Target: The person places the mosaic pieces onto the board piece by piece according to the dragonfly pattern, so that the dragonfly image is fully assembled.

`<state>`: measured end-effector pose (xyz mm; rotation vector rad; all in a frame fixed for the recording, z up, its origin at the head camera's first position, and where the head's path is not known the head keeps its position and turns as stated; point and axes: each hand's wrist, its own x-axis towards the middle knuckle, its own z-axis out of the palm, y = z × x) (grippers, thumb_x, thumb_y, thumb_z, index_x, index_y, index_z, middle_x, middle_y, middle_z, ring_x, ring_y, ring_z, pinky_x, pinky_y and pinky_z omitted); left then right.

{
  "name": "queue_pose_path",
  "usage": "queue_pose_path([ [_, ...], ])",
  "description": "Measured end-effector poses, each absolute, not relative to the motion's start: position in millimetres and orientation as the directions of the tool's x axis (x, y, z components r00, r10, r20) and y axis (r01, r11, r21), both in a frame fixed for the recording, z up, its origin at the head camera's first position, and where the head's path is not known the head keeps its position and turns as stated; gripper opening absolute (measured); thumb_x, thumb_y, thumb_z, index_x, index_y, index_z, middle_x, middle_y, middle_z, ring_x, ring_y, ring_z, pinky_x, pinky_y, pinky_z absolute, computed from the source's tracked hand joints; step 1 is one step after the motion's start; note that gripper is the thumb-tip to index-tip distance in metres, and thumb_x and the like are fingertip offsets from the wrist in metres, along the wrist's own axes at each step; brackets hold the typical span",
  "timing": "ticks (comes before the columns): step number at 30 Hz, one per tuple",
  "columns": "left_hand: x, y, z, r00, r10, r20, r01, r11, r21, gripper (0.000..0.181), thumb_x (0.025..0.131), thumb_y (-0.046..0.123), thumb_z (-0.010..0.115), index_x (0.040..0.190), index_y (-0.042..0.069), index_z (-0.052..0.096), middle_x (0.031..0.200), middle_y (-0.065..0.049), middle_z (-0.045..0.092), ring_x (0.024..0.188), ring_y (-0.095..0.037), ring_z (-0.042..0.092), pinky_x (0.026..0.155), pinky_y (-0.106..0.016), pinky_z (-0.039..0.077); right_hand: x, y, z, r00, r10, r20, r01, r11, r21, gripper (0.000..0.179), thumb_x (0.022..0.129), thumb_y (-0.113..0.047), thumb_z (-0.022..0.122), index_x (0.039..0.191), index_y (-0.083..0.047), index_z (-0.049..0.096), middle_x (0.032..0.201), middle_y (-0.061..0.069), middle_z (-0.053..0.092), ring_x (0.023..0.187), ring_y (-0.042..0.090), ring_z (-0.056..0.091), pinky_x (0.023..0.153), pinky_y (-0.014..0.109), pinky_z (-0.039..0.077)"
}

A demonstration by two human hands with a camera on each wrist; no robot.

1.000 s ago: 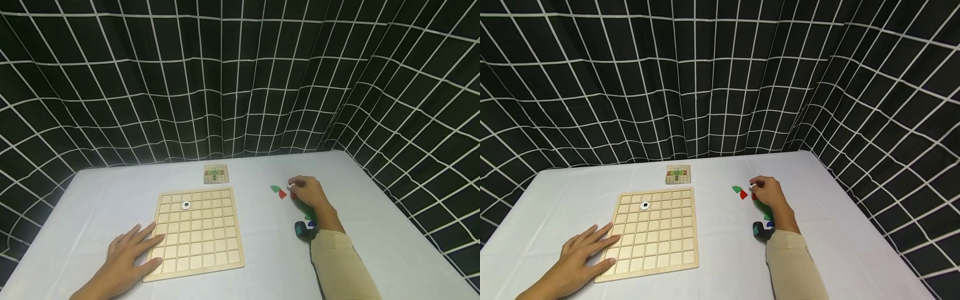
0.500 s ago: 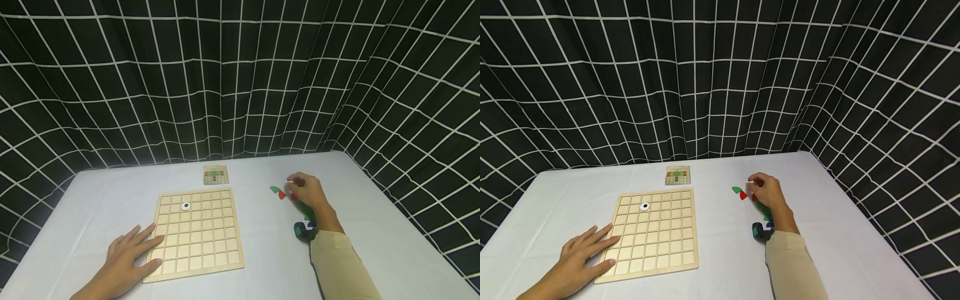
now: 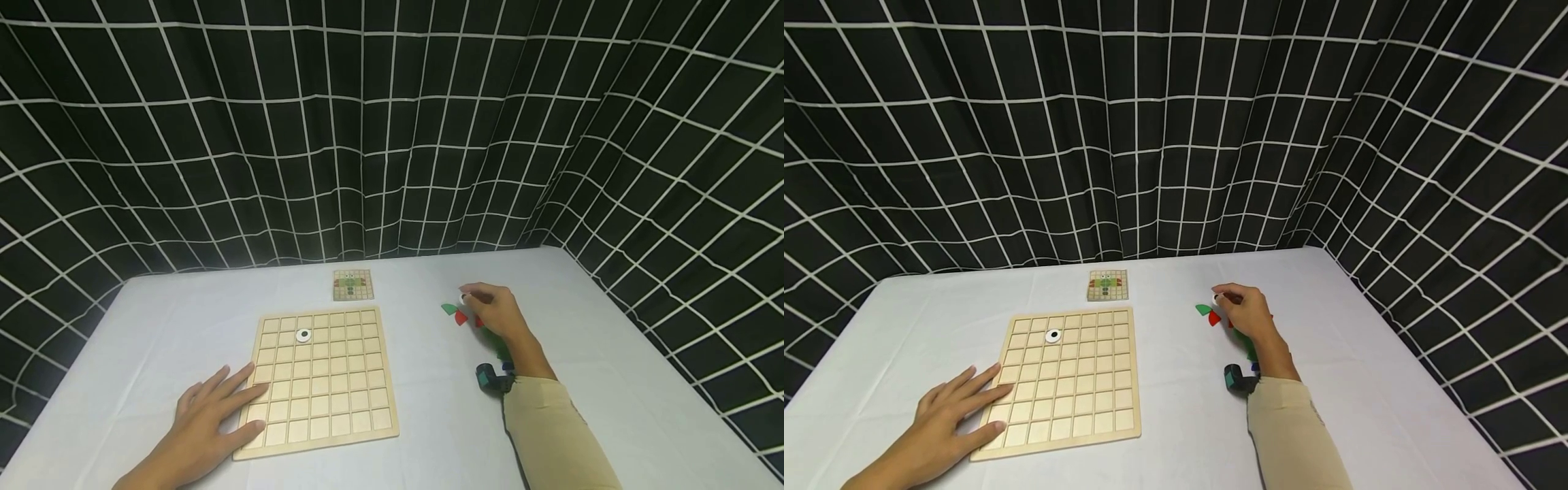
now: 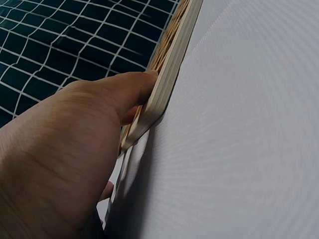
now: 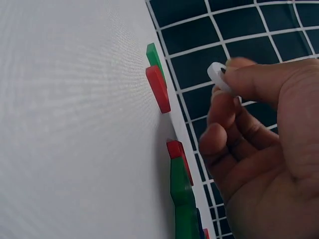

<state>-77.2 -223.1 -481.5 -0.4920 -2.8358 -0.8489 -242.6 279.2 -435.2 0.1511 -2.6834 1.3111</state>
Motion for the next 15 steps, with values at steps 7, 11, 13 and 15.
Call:
queue_pose_path([
  [7, -78.6, -224.0, -482.1, -0.937, 0.274, 0.218, 0.348, 0.790, 0.504, 0.052, 0.093, 0.040, 0.084, 0.139, 0.017, 0.076, 0.163, -0.015, 0.052, 0.150, -0.055, 0.032, 0.110, -0.078, 0.018, -242.2, 277.8, -434.4, -0.992, 0.003, 0.126, -0.095, 0.634, -0.767, 0.024, 0.104, -0.002, 0.065, 0.123, 0.007, 0.075, 0.132, 0.028, 0.071, 0.129, 0.049, 0.062, 0.110, 0.064, 0.047],
  [11, -78.7, -223.8, -482.8, -0.931, 0.273, 0.243, 0.362, 0.785, 0.502, 0.051, 0.092, 0.038, 0.085, 0.138, 0.017, 0.076, 0.162, -0.015, 0.053, 0.149, -0.056, 0.033, 0.109, -0.078, 0.019, -243.4, 277.9, -434.7, -0.991, -0.007, 0.131, -0.101, 0.674, -0.732, 0.024, 0.104, -0.001, 0.064, 0.123, 0.006, 0.076, 0.132, 0.029, 0.070, 0.127, 0.048, 0.062, 0.109, 0.064, 0.048],
  [13, -78.6, -223.6, -482.8, -0.928, 0.273, 0.255, 0.368, 0.783, 0.501, 0.051, 0.092, 0.037, 0.085, 0.138, 0.017, 0.076, 0.161, -0.015, 0.054, 0.148, -0.056, 0.034, 0.109, -0.078, 0.019, -243.2, 277.5, -434.8, -0.992, -0.024, 0.122, -0.104, 0.694, -0.713, 0.025, 0.104, -0.002, 0.065, 0.125, 0.005, 0.075, 0.129, 0.029, 0.070, 0.121, 0.048, 0.065, 0.103, 0.063, 0.052],
  [15, -78.4, -223.4, -483.1, -0.926, 0.273, 0.262, 0.372, 0.784, 0.497, 0.051, 0.091, 0.036, 0.086, 0.137, 0.017, 0.077, 0.161, -0.016, 0.054, 0.148, -0.056, 0.035, 0.108, -0.078, 0.020, -242.5, 276.9, -435.1, -0.992, -0.047, 0.115, -0.114, 0.714, -0.690, 0.026, 0.103, -0.003, 0.067, 0.127, 0.005, 0.074, 0.126, 0.028, 0.071, 0.117, 0.047, 0.065, 0.099, 0.062, 0.054],
])
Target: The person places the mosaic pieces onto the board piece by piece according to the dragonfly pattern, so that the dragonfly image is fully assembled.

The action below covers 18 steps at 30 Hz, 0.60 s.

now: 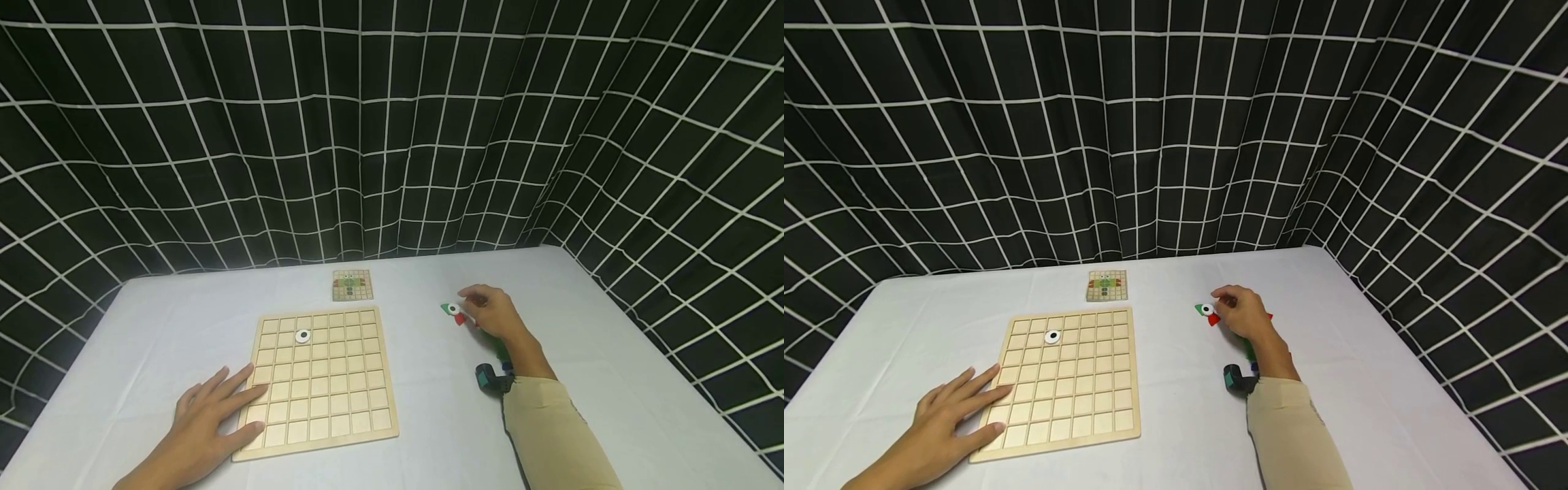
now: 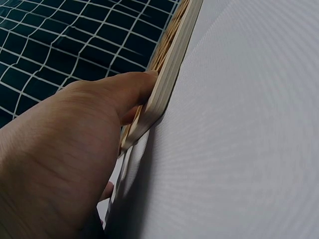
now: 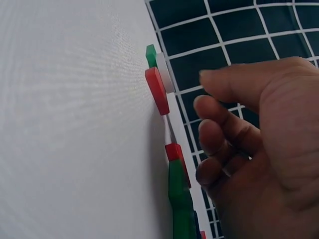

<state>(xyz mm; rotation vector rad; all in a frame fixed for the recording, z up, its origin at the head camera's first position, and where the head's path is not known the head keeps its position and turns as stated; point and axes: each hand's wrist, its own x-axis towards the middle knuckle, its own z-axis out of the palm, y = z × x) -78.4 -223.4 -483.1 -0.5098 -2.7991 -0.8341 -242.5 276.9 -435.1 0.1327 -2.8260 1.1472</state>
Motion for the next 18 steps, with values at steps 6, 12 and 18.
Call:
queue_pose_path([
  [6, -77.8, -222.6, -482.9, -0.925, 0.276, 0.261, 0.372, 0.795, 0.479, 0.053, 0.089, 0.035, 0.088, 0.137, 0.016, 0.077, 0.159, -0.017, 0.056, 0.146, -0.056, 0.037, 0.107, -0.077, 0.022, -242.6, 272.0, -438.2, -0.990, -0.118, 0.077, -0.140, 0.738, -0.660, 0.034, 0.099, -0.005, 0.075, 0.131, 0.003, 0.072, 0.127, 0.026, 0.071, 0.124, 0.049, 0.063, 0.105, 0.064, 0.050],
  [12, -77.0, -221.4, -480.6, -0.933, 0.269, 0.240, 0.355, 0.797, 0.489, 0.051, 0.089, 0.035, 0.088, 0.136, 0.016, 0.077, 0.158, -0.017, 0.056, 0.147, -0.056, 0.036, 0.108, -0.076, 0.022, -243.2, 267.2, -440.9, -0.988, -0.140, 0.059, -0.146, 0.764, -0.628, 0.039, 0.096, -0.005, 0.077, 0.133, 0.003, 0.072, 0.127, 0.024, 0.071, 0.118, 0.045, 0.065, 0.101, 0.062, 0.053],
  [18, -77.4, -221.1, -481.9, -0.939, 0.257, 0.228, 0.339, 0.801, 0.493, 0.052, 0.090, 0.037, 0.087, 0.136, 0.017, 0.077, 0.159, -0.017, 0.056, 0.147, -0.056, 0.036, 0.108, -0.076, 0.021, -244.1, 266.3, -441.4, -0.985, -0.153, 0.078, -0.169, 0.784, -0.597, 0.031, 0.096, -0.001, 0.076, 0.126, 0.007, 0.074, 0.117, 0.022, 0.072, 0.110, 0.042, 0.066, 0.099, 0.059, 0.054],
])
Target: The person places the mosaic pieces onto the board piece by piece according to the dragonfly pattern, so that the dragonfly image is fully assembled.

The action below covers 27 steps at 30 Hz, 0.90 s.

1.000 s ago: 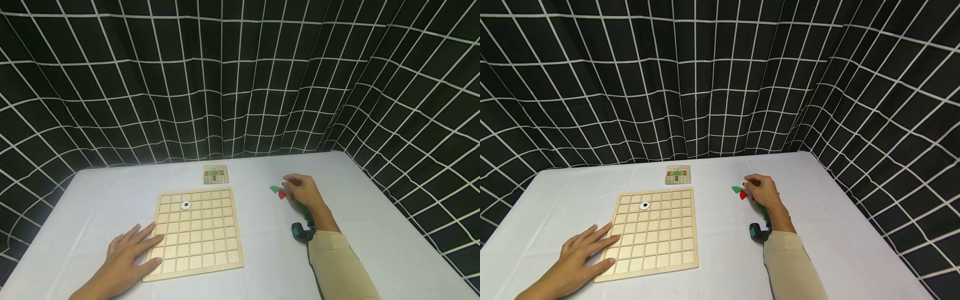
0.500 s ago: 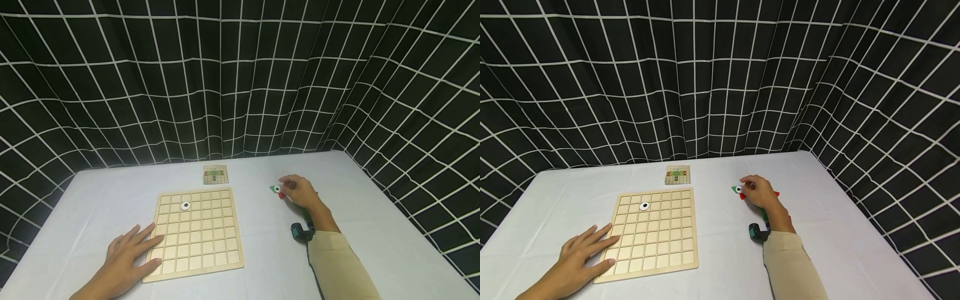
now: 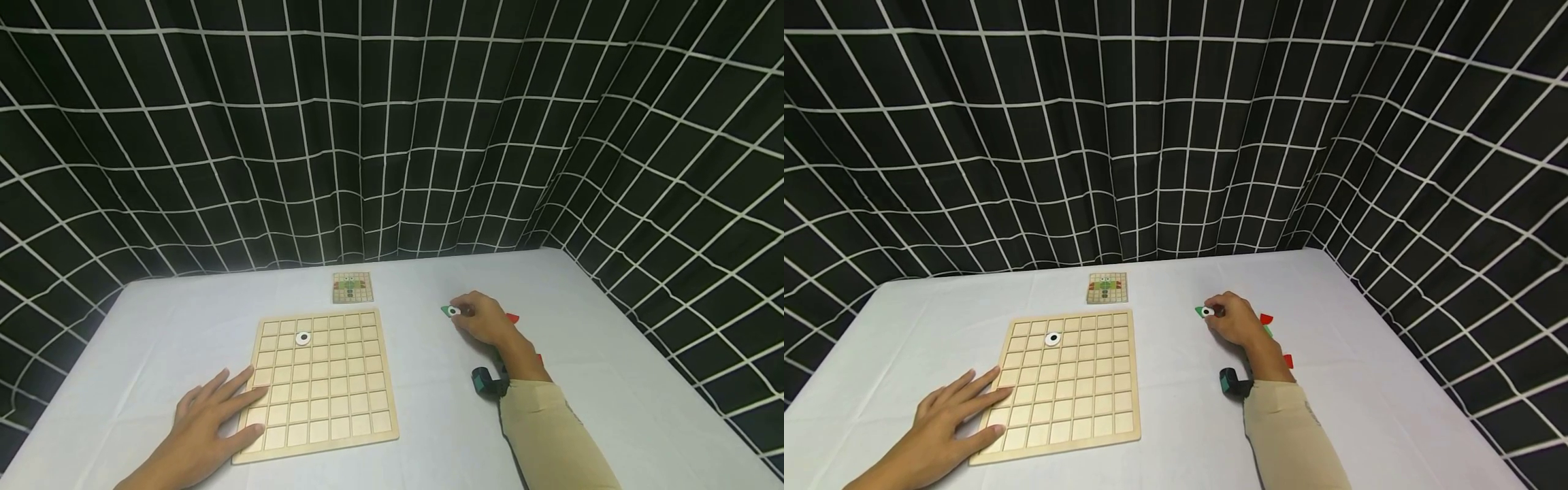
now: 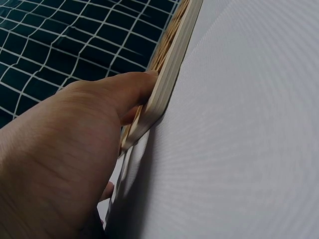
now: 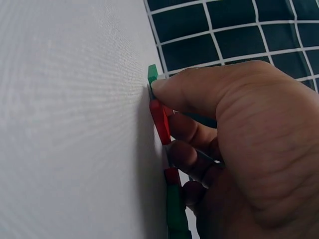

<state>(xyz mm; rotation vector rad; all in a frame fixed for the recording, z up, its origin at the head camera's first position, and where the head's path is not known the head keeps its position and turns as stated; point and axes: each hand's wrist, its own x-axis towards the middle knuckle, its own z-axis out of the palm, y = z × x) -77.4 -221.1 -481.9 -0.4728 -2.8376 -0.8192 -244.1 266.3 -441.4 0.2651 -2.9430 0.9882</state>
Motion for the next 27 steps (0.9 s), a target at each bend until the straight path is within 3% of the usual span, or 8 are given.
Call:
queue_pose_path([
  [8, -77.2, -221.4, -481.9, -0.938, 0.260, 0.229, 0.342, 0.802, 0.490, 0.052, 0.090, 0.037, 0.087, 0.136, 0.017, 0.077, 0.159, -0.017, 0.056, 0.147, -0.055, 0.036, 0.108, -0.076, 0.021, -242.9, 263.8, -439.6, -0.991, -0.105, 0.083, -0.134, 0.813, -0.567, 0.026, 0.094, -0.012, 0.082, 0.113, 0.005, 0.076, 0.102, 0.015, 0.073, 0.103, 0.037, 0.067, 0.095, 0.056, 0.056],
  [11, -77.2, -221.4, -481.6, -0.937, 0.262, 0.232, 0.345, 0.802, 0.488, 0.052, 0.090, 0.037, 0.087, 0.136, 0.017, 0.077, 0.159, -0.017, 0.056, 0.147, -0.055, 0.036, 0.108, -0.075, 0.021, -242.7, 263.0, -439.5, -0.993, -0.101, 0.068, -0.122, 0.813, -0.569, 0.032, 0.094, -0.016, 0.085, 0.118, 0.004, 0.076, 0.106, 0.015, 0.074, 0.106, 0.036, 0.068, 0.097, 0.055, 0.057],
  [16, -77.0, -221.6, -483.4, -0.920, 0.271, 0.282, 0.379, 0.796, 0.472, 0.051, 0.087, 0.033, 0.089, 0.135, 0.017, 0.078, 0.157, -0.016, 0.058, 0.145, -0.054, 0.039, 0.106, -0.073, 0.023, -242.9, 263.2, -440.6, -0.987, -0.147, 0.067, -0.159, 0.810, -0.564, 0.036, 0.094, -0.008, 0.082, 0.128, -0.001, 0.076, 0.109, 0.014, 0.072, 0.100, 0.033, 0.067, 0.089, 0.051, 0.058],
  [21, -76.2, -222.1, -483.2, -0.919, 0.271, 0.285, 0.381, 0.795, 0.473, 0.052, 0.087, 0.034, 0.089, 0.135, 0.017, 0.078, 0.157, -0.016, 0.058, 0.145, -0.054, 0.039, 0.107, -0.073, 0.023, -243.2, 265.0, -442.2, -0.979, -0.180, 0.093, -0.201, 0.810, -0.551, 0.026, 0.094, -0.002, 0.078, 0.120, 0.001, 0.077, 0.102, 0.011, 0.070, 0.093, 0.030, 0.063, 0.084, 0.050, 0.056],
  [27, -76.7, -221.8, -482.0, -0.930, 0.269, 0.251, 0.361, 0.802, 0.476, 0.052, 0.089, 0.036, 0.087, 0.136, 0.017, 0.077, 0.159, -0.017, 0.056, 0.146, -0.055, 0.037, 0.108, -0.075, 0.022, -242.5, 263.7, -438.5, -0.986, -0.126, 0.112, -0.168, 0.800, -0.576, 0.022, 0.095, -0.009, 0.080, 0.114, 0.000, 0.076, 0.094, 0.008, 0.069, 0.092, 0.030, 0.063, 0.083, 0.049, 0.055],
])
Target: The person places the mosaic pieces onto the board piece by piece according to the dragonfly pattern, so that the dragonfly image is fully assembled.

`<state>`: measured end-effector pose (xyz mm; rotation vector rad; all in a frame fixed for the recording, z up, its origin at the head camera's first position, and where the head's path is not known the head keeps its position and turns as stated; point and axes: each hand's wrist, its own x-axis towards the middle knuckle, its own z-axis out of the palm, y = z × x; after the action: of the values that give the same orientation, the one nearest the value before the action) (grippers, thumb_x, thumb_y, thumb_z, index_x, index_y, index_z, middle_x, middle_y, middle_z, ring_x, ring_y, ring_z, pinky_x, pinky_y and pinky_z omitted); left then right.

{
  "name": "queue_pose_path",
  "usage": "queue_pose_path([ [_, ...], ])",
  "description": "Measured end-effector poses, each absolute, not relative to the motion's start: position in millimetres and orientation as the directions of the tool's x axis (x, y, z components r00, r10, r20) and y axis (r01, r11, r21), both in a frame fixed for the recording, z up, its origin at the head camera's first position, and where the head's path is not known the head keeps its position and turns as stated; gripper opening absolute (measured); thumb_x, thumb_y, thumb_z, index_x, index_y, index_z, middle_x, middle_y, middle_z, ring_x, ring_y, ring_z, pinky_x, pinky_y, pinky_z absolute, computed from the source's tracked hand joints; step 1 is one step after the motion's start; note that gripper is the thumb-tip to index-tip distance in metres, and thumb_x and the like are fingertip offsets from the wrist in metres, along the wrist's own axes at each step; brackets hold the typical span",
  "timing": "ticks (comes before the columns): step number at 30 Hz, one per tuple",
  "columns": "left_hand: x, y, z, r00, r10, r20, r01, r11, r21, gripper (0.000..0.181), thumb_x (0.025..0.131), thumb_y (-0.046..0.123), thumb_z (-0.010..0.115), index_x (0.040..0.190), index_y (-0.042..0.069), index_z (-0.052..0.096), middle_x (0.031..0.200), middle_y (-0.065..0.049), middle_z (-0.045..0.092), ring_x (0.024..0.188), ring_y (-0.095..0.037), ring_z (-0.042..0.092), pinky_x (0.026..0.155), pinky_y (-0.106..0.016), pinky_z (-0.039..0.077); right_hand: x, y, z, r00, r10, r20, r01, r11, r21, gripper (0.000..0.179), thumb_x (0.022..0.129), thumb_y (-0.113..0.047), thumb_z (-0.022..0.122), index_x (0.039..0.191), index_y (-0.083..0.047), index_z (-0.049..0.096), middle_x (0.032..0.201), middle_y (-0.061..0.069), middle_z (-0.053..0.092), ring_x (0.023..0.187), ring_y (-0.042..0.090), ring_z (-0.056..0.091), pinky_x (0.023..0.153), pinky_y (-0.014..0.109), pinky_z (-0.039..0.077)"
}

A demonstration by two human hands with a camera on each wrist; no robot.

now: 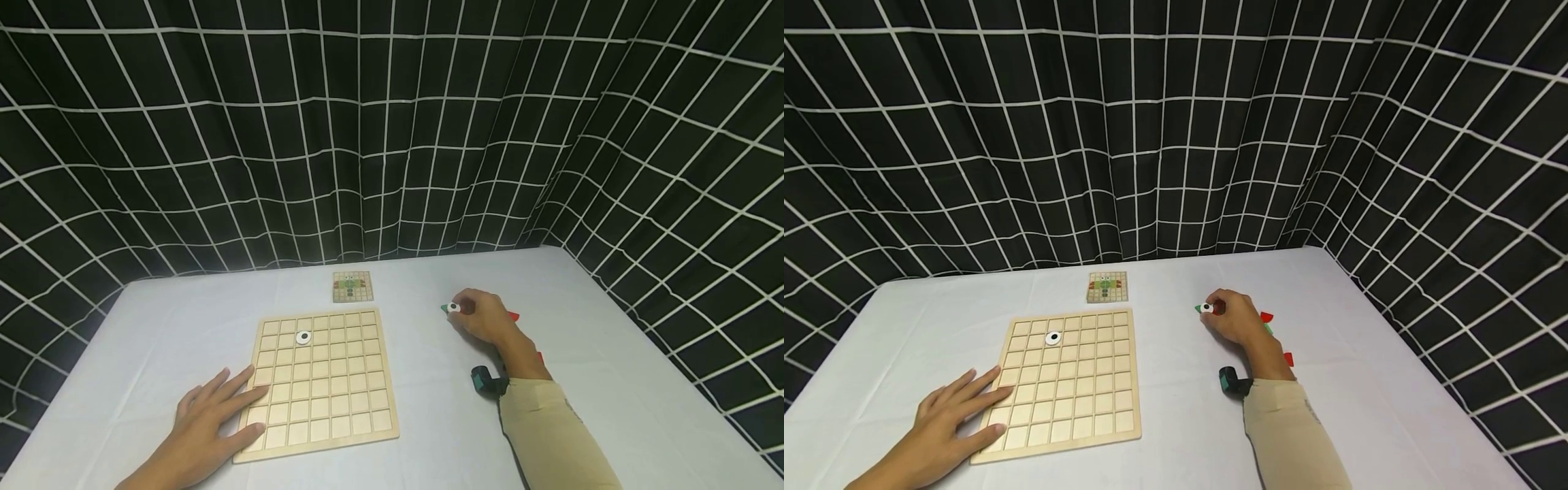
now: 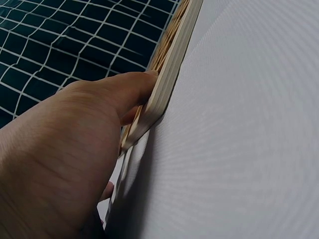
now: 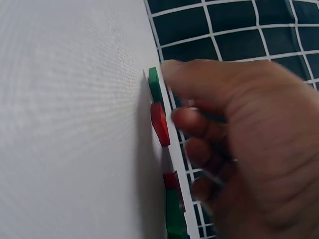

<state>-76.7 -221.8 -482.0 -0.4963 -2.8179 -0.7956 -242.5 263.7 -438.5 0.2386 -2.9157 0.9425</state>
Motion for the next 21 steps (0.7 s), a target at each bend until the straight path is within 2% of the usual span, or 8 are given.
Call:
queue_pose_path([
  [4, -77, -222, -482, -0.929, 0.270, 0.254, 0.364, 0.798, 0.481, 0.052, 0.089, 0.036, 0.087, 0.136, 0.017, 0.077, 0.158, -0.018, 0.056, 0.146, -0.056, 0.037, 0.107, -0.076, 0.022, -240, 260, -431, -0.977, -0.130, 0.172, -0.209, 0.771, -0.602, 0.021, 0.093, -0.009, 0.080, 0.112, 0.000, 0.077, 0.089, 0.005, 0.067, 0.085, 0.028, 0.060, 0.072, 0.041, 0.052],
  [6, -78, -223, -482, -0.929, 0.273, 0.252, 0.365, 0.798, 0.480, 0.052, 0.089, 0.037, 0.087, 0.136, 0.017, 0.077, 0.159, -0.018, 0.056, 0.146, -0.056, 0.037, 0.107, -0.077, 0.022, -238, 257, -426, -0.965, -0.151, 0.214, -0.253, 0.756, -0.603, 0.020, 0.093, -0.010, 0.082, 0.110, 0.000, 0.078, 0.089, 0.003, 0.067, 0.086, 0.027, 0.059, 0.070, 0.040, 0.050],
  [13, -80, -223, -481, -0.928, 0.278, 0.247, 0.367, 0.798, 0.478, 0.052, 0.089, 0.036, 0.087, 0.136, 0.017, 0.077, 0.159, -0.018, 0.055, 0.147, -0.057, 0.036, 0.107, -0.077, 0.022, -219, 239, -403, -0.912, -0.208, 0.355, -0.395, 0.683, -0.614, 0.017, 0.090, -0.007, 0.087, 0.105, -0.003, 0.079, 0.092, 0.004, 0.071, 0.092, 0.032, 0.062, 0.080, 0.045, 0.052],
  [17, -79, -223, -482, -0.935, 0.264, 0.237, 0.350, 0.799, 0.489, 0.052, 0.088, 0.036, 0.088, 0.135, 0.016, 0.078, 0.158, -0.019, 0.057, 0.145, -0.057, 0.037, 0.106, -0.077, 0.022, -205, 220, -391, -0.901, -0.222, 0.374, -0.424, 0.639, -0.642, 0.018, 0.089, -0.004, 0.087, 0.105, -0.002, 0.080, 0.093, 0.005, 0.071, 0.091, 0.035, 0.063, 0.081, 0.049, 0.055],
  [21, -80, -223, -486, -0.934, 0.264, 0.242, 0.352, 0.800, 0.486, 0.051, 0.088, 0.037, 0.088, 0.135, 0.018, 0.078, 0.157, -0.018, 0.057, 0.145, -0.057, 0.038, 0.106, -0.076, 0.023, -194, 199, -380, -0.897, -0.217, 0.386, -0.432, 0.621, -0.654, 0.021, 0.088, -0.003, 0.089, 0.107, -0.001, 0.080, 0.094, 0.004, 0.072, 0.091, 0.032, 0.065, 0.084, 0.051, 0.058],
])
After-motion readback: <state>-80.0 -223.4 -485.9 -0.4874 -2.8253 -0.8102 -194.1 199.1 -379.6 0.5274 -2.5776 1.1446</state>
